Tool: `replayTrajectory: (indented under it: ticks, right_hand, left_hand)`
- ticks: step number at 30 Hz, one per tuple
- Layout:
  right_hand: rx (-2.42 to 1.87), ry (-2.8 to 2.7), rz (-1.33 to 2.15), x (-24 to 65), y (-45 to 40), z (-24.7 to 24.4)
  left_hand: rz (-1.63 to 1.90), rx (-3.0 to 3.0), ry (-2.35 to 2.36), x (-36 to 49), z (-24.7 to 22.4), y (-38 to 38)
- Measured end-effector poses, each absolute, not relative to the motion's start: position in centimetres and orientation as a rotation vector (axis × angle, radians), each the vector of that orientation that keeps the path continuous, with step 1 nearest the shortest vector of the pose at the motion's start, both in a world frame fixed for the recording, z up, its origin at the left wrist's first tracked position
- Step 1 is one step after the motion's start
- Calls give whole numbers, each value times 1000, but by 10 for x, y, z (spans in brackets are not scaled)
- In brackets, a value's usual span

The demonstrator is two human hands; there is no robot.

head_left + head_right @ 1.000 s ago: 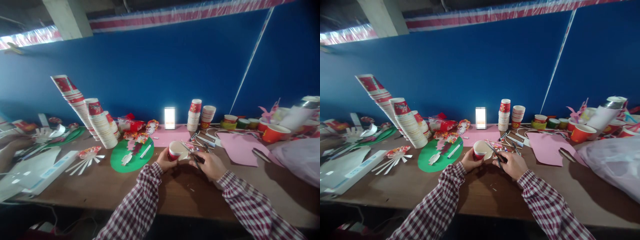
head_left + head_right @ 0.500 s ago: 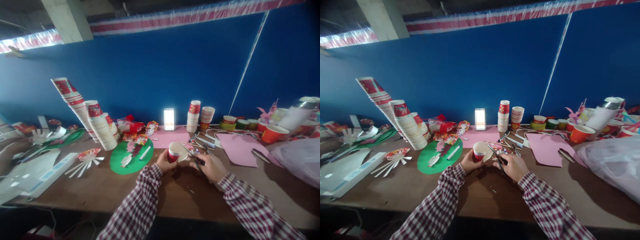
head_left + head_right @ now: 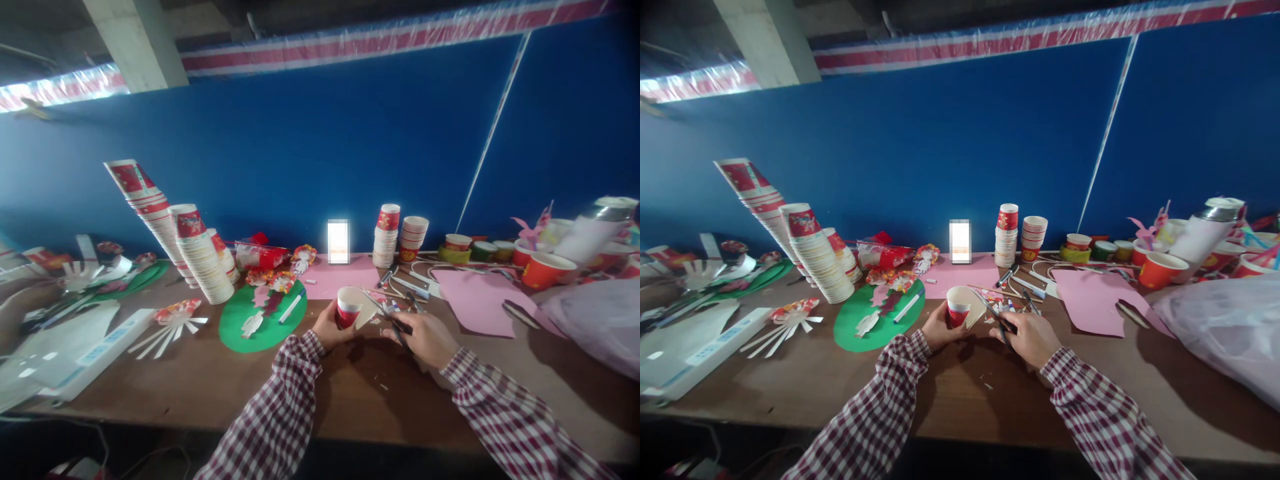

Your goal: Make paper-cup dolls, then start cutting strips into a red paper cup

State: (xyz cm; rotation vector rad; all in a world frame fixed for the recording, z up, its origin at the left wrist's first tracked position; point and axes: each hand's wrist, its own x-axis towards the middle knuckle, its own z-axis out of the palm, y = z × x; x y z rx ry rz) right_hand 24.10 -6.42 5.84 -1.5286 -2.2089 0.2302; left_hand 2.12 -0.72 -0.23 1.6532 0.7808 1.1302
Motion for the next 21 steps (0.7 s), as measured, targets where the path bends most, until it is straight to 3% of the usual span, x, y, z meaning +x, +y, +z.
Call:
replayTrajectory:
  ticks: [21]
  right_hand:
    - [-1530, -2212, 228, 244, -67, 63]
  left_hand:
    - [1053, 1613, 684, 20, -6, -6]
